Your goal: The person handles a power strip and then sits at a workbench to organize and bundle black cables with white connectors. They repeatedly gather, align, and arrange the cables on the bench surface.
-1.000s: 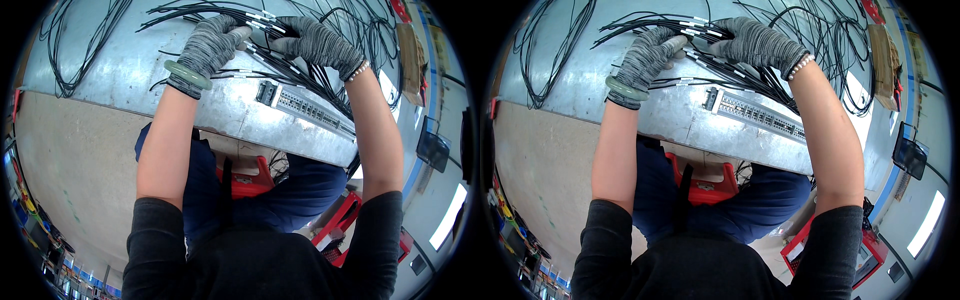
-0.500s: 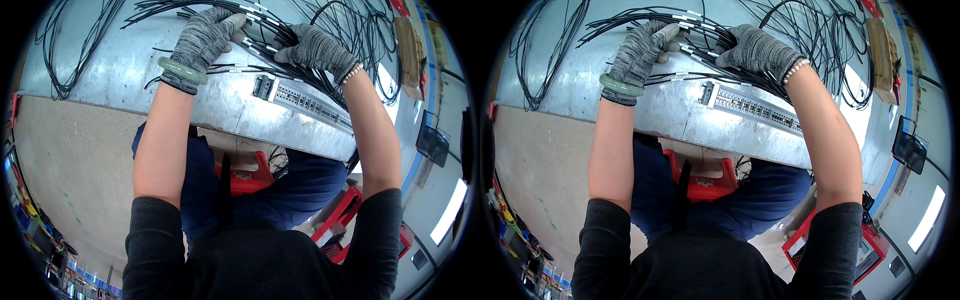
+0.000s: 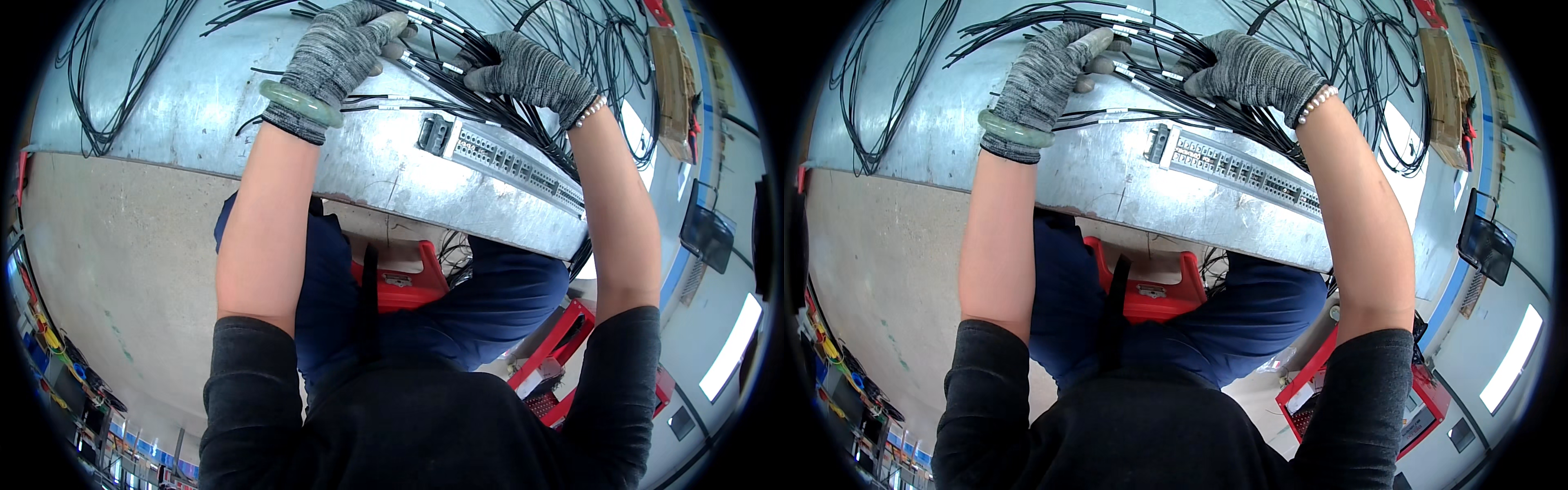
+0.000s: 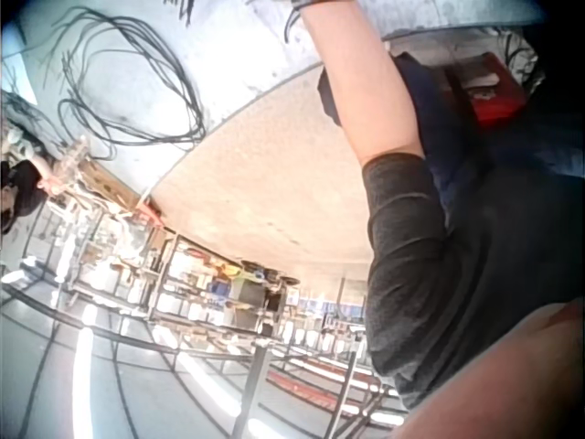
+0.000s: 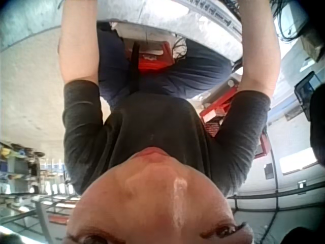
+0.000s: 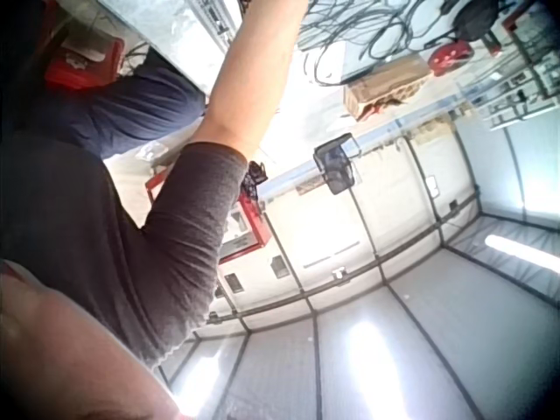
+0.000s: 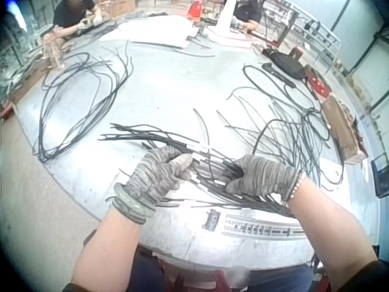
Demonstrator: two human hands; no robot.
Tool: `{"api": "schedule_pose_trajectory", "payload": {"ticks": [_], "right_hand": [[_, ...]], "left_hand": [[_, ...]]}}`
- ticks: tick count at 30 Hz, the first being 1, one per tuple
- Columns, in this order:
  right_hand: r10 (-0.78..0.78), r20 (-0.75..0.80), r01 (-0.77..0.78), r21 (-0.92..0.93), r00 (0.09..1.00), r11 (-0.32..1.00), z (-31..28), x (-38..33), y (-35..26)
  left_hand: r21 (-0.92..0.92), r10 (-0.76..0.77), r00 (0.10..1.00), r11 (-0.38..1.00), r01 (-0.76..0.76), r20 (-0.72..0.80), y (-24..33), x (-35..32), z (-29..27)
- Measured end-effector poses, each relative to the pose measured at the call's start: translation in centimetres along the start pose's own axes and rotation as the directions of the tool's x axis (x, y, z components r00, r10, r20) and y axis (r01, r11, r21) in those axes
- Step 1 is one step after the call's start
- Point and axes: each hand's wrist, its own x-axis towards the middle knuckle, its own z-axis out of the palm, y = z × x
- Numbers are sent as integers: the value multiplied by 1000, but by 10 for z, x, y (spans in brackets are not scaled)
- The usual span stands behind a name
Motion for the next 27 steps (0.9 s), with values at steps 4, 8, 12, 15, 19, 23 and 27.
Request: {"api": "schedule_pose_trajectory", "payload": {"ticks": [4,8,12,15,19,23,27], "right_hand": [[-23,-103,23,-8,994,1000,1,-6,-2],[-55,-120,61,41,991,997,3,-5,13],[-63,-81,70,84,995,994,4,-8,22],[-93,3,90,222,996,971,4,-16,26],[49,12,-50,203,999,978,11,-16,29],[89,-35,-80,193,995,978,9,-23,18],[54,-98,-34,194,994,980,10,-28,22]], "left_hand": [[76,-25,999,997,22,48,3,3,-4],[46,-26,999,999,24,44,11,-2,0],[169,33,997,985,-43,63,15,-1,0],[83,8,999,996,-12,49,17,-4,2],[44,-84,996,996,83,28,19,-4,5],[137,-79,996,988,73,35,17,-3,1],[114,-41,999,993,38,22,18,-5,6]]}}
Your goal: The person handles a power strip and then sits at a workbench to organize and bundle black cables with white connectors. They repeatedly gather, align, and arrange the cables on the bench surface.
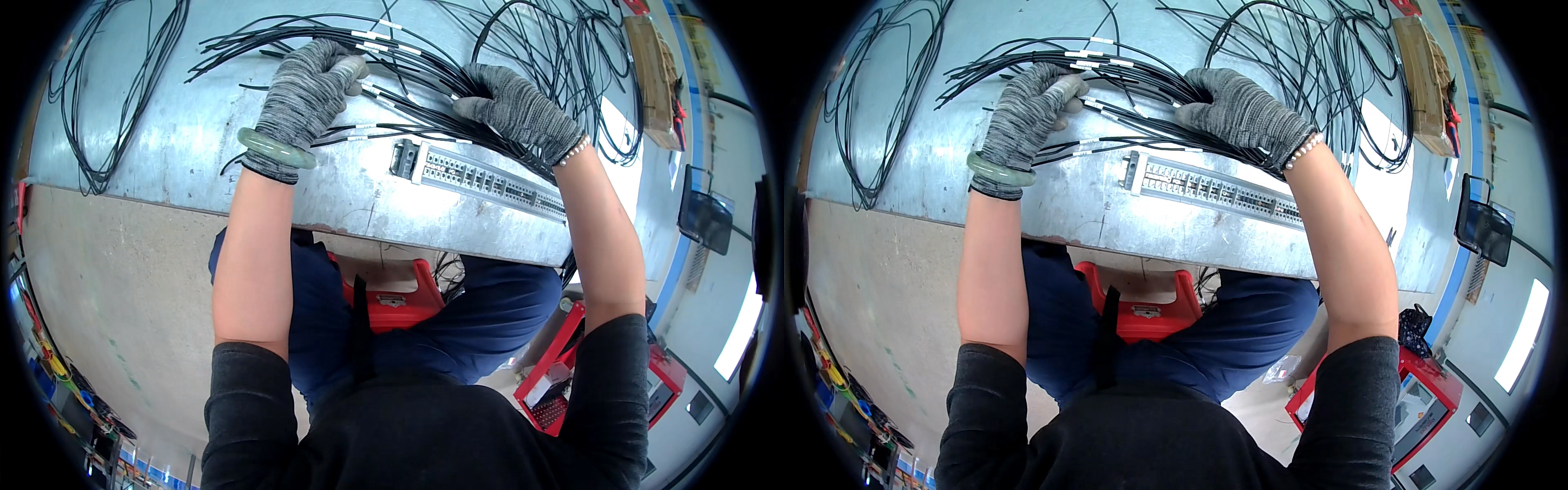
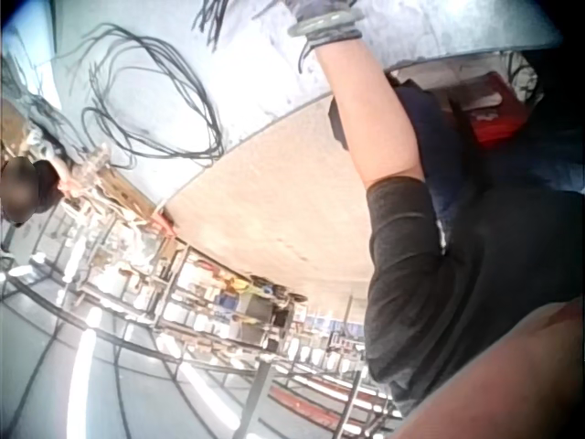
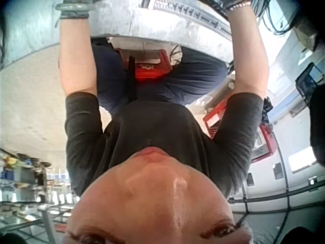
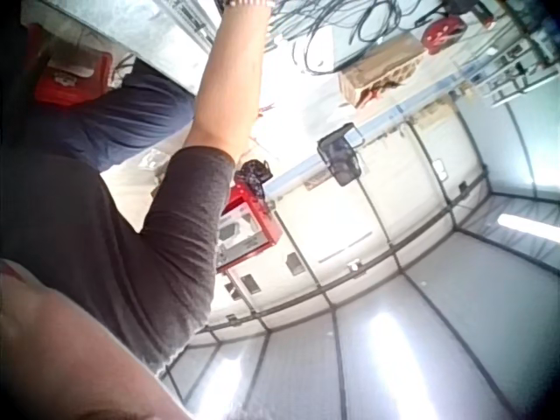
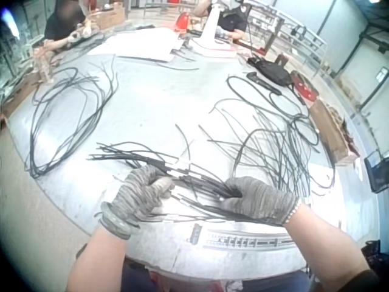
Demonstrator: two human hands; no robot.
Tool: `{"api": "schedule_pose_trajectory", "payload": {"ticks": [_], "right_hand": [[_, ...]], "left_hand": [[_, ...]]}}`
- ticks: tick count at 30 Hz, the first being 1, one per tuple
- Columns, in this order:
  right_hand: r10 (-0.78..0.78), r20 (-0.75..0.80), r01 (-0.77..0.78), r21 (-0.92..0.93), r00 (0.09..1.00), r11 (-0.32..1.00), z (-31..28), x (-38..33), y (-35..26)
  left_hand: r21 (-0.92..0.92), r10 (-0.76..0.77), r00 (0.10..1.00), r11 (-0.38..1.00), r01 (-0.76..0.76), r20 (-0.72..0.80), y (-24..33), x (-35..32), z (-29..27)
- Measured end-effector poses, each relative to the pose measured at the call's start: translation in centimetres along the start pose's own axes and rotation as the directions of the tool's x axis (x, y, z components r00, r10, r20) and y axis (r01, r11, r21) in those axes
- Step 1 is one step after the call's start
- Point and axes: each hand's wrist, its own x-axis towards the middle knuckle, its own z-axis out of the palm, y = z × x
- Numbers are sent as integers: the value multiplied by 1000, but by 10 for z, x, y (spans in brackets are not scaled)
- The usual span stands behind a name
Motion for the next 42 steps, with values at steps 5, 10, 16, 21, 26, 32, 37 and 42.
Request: {"api": "schedule_pose_trajectory", "payload": {"ticks": [5,10,16,21,26,32,37,42], "right_hand": [[-44,-63,37,-110,997,993,5,4,-14],[-89,-105,66,-205,991,977,11,14,-22],[-32,-29,24,-231,999,973,14,22,-27],[-17,-28,10,-231,999,973,20,24,-27],[-46,-68,25,-284,997,959,23,24,-26],[-59,-89,32,-281,994,959,17,17,-30],[-40,-101,15,-238,994,971,19,18,-28],[-97,-154,45,-313,983,949,23,22,-24]], "left_hand": [[-5,-7,999,1000,7,-33,2,1,1],[99,-36,999,994,38,-27,5,1,-1],[112,-75,997,991,76,-10,3,2,-5],[23,-52,999,998,52,-2,3,-1,-3],[38,-29,998,999,31,-50,3,-2,-3],[141,14,999,990,-7,-44,-4,4,-6],[317,110,991,945,-79,-80,-9,5,-5],[321,77,993,946,-46,-84,-9,5,-6]]}}
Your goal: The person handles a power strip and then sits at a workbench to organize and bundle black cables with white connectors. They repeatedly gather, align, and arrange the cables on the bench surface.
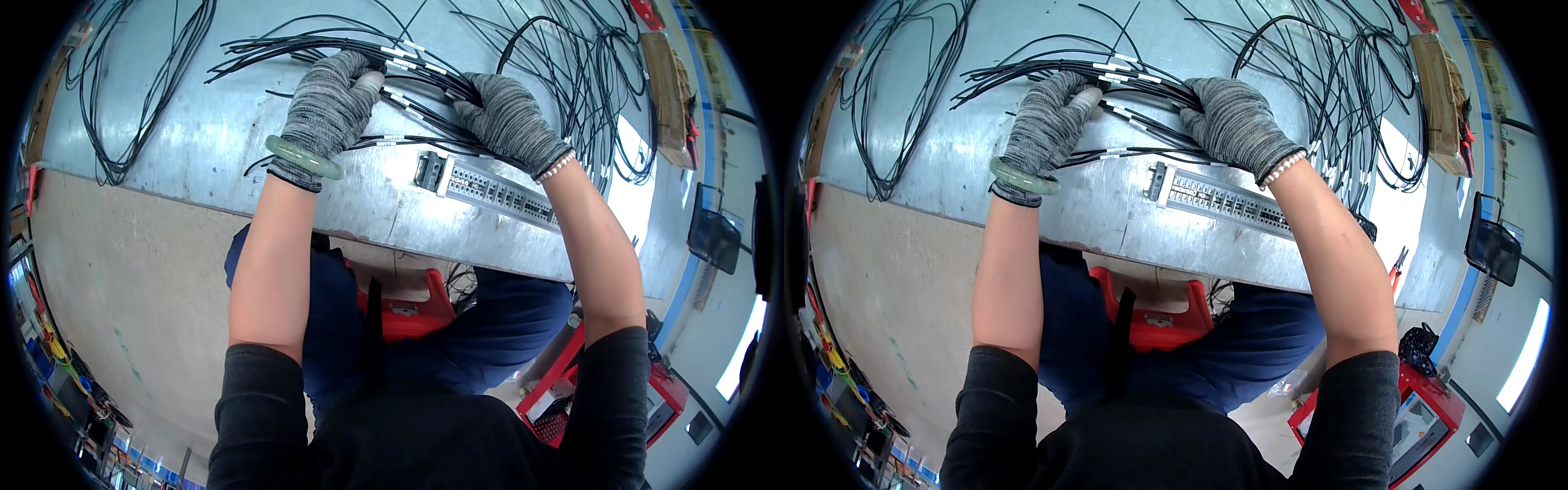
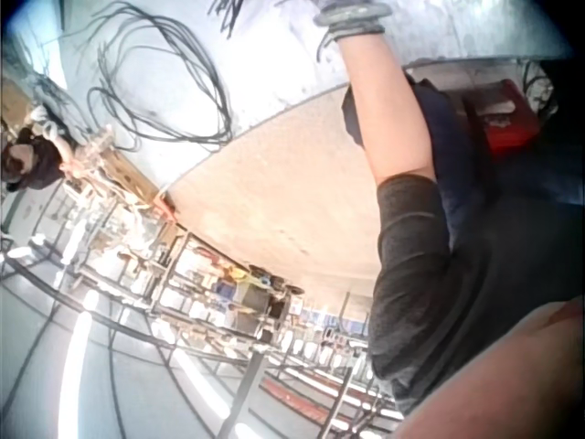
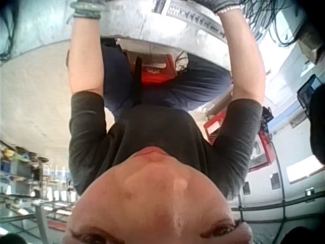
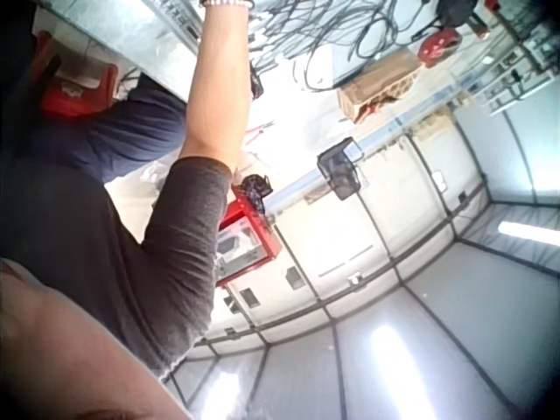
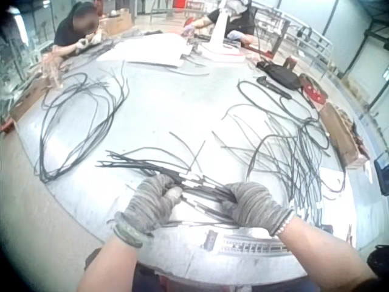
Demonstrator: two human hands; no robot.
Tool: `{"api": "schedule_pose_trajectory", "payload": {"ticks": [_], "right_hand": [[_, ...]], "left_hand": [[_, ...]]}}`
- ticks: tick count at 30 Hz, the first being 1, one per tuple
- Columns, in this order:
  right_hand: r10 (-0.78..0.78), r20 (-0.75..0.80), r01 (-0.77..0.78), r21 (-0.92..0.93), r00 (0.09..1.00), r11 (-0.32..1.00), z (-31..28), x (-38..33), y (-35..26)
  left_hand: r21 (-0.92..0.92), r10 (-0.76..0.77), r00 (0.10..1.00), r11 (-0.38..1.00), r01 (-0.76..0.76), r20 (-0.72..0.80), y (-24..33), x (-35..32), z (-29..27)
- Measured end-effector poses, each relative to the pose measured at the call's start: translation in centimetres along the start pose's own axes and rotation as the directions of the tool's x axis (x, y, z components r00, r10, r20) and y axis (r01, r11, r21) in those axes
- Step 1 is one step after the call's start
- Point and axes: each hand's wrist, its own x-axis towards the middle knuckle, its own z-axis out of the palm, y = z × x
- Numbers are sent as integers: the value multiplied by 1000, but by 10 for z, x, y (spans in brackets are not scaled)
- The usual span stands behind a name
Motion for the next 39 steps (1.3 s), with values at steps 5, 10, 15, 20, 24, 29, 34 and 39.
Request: {"api": "schedule_pose_trajectory", "payload": {"ticks": [5,10,15,20,24,29,34,39], "right_hand": [[52,32,-53,53,998,997,-8,-6,-7],[-50,-111,56,54,993,997,-7,-20,0],[-98,-485,115,6,869,993,-9,-41,-7],[30,-473,118,280,881,953,-16,-55,1],[97,-422,79,382,901,921,-7,-61,45],[119,-336,23,390,934,920,5,-58,57],[113,-290,35,459,950,888,0,-49,60],[240,-473,79,559,848,825,3,-70,60]], "left_hand": [[-41,0,1000,999,0,10,-2,3,2],[-41,59,998,997,-59,0,-10,7,5],[-18,103,995,995,-103,8,-7,2,-1],[-184,55,997,982,-44,55,-17,6,0],[-37,63,997,997,-61,45,9,-6,-8],[-135,-17,997,991,27,72,11,-13,-16],[-164,-54,989,984,76,135,3,-2,-8],[-156,-35,998,987,42,47,4,-4,-2]]}}
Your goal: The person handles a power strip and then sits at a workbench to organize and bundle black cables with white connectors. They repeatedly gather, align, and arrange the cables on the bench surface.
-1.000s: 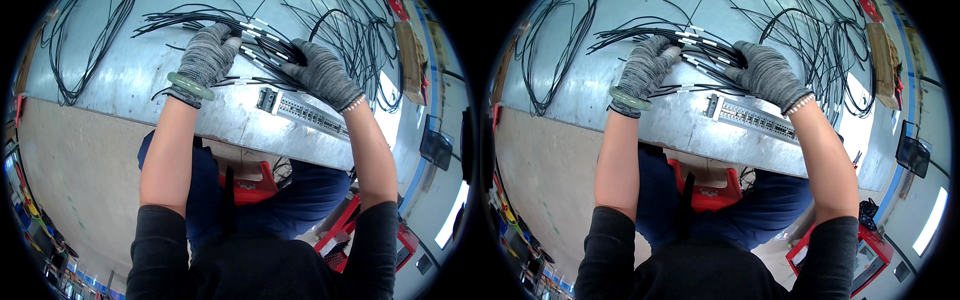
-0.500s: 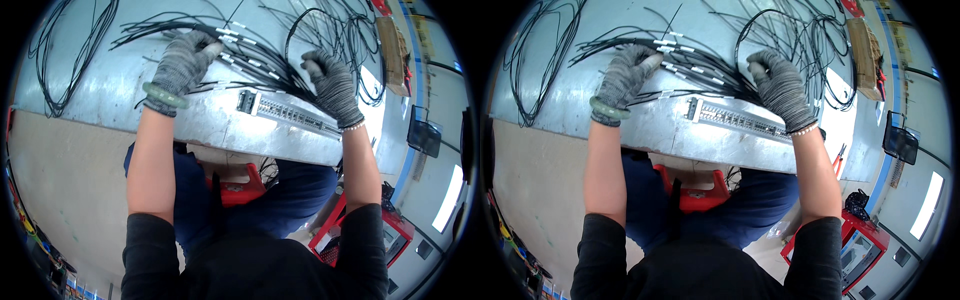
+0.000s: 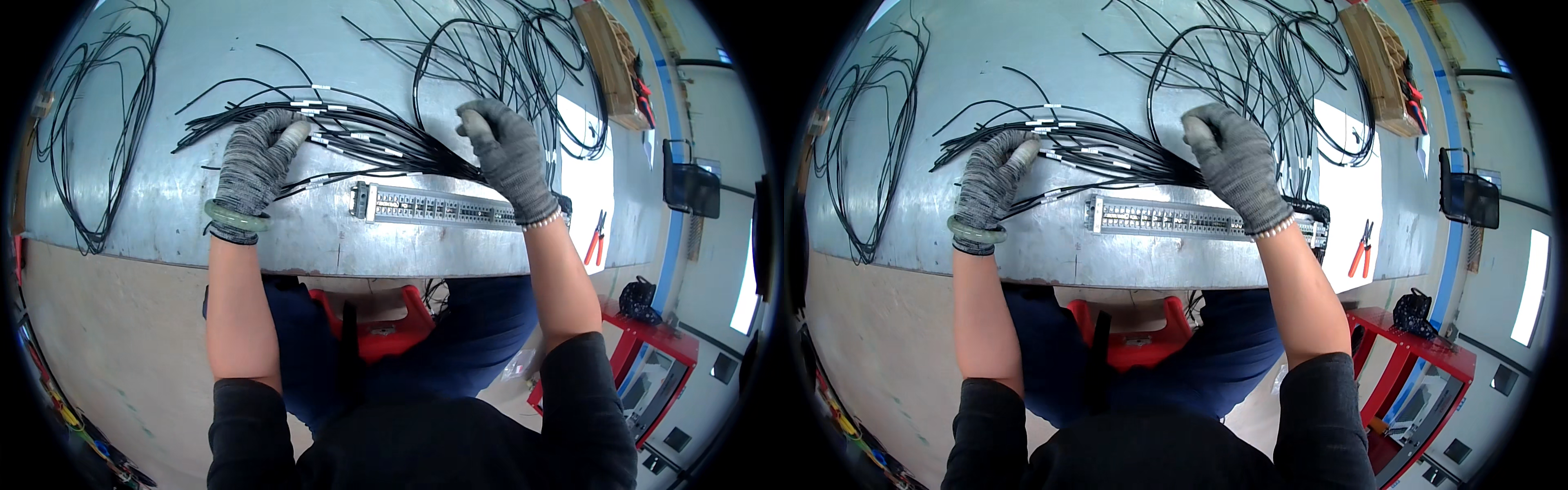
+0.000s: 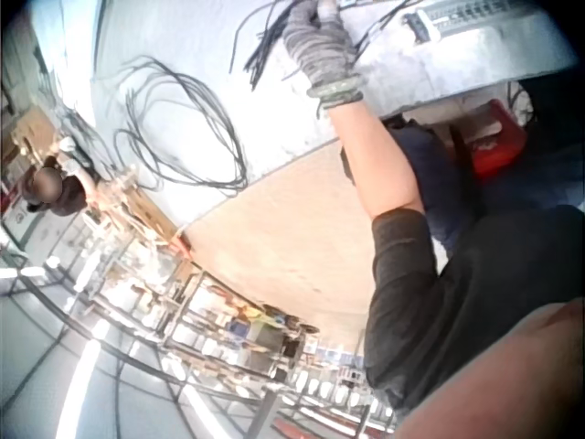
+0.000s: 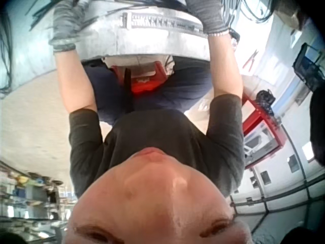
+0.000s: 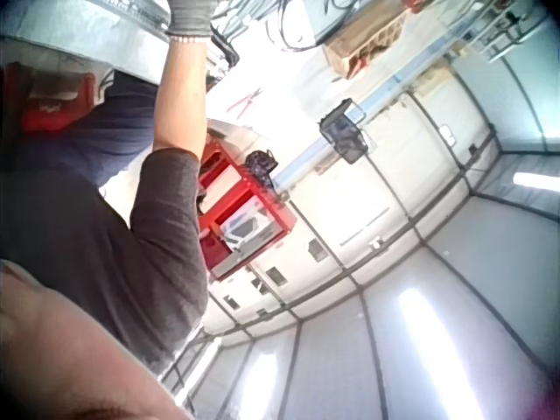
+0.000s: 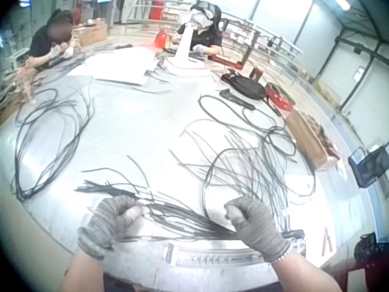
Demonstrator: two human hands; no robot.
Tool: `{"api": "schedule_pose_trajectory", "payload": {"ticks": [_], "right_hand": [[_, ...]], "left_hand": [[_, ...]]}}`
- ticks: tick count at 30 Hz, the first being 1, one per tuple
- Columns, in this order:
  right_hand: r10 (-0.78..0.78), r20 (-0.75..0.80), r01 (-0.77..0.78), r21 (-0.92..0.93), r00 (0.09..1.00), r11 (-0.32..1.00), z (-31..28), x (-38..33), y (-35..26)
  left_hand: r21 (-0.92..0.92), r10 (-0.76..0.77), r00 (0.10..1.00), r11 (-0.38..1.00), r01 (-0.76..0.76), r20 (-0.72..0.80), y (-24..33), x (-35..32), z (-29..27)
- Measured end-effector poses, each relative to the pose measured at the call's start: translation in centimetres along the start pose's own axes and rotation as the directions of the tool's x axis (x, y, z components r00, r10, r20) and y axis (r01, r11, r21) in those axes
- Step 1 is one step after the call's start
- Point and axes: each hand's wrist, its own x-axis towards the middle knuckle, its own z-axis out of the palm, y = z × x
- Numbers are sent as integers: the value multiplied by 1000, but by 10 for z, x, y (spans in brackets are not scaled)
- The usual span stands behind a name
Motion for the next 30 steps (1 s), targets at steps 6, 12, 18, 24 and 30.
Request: {"api": "schedule_pose_trajectory", "payload": {"ticks": [6,12,18,24,30], "right_hand": [[-228,-226,198,-146,947,969,0,-68,26],[-252,-196,208,-220,948,953,15,-87,27],[-385,-292,291,-317,876,902,23,-94,38],[-270,-217,177,-368,938,913,24,-92,56],[-239,-232,169,-284,943,944,19,-97,62]], "left_hand": [[54,61,998,997,-60,-14,-3,0,2],[158,51,999,986,-48,-14,-4,2,-2],[89,265,943,964,-252,-199,1,1,5],[206,505,766,863,-462,-398,16,-31,40],[430,768,640,568,-701,29,54,-73,125]]}}
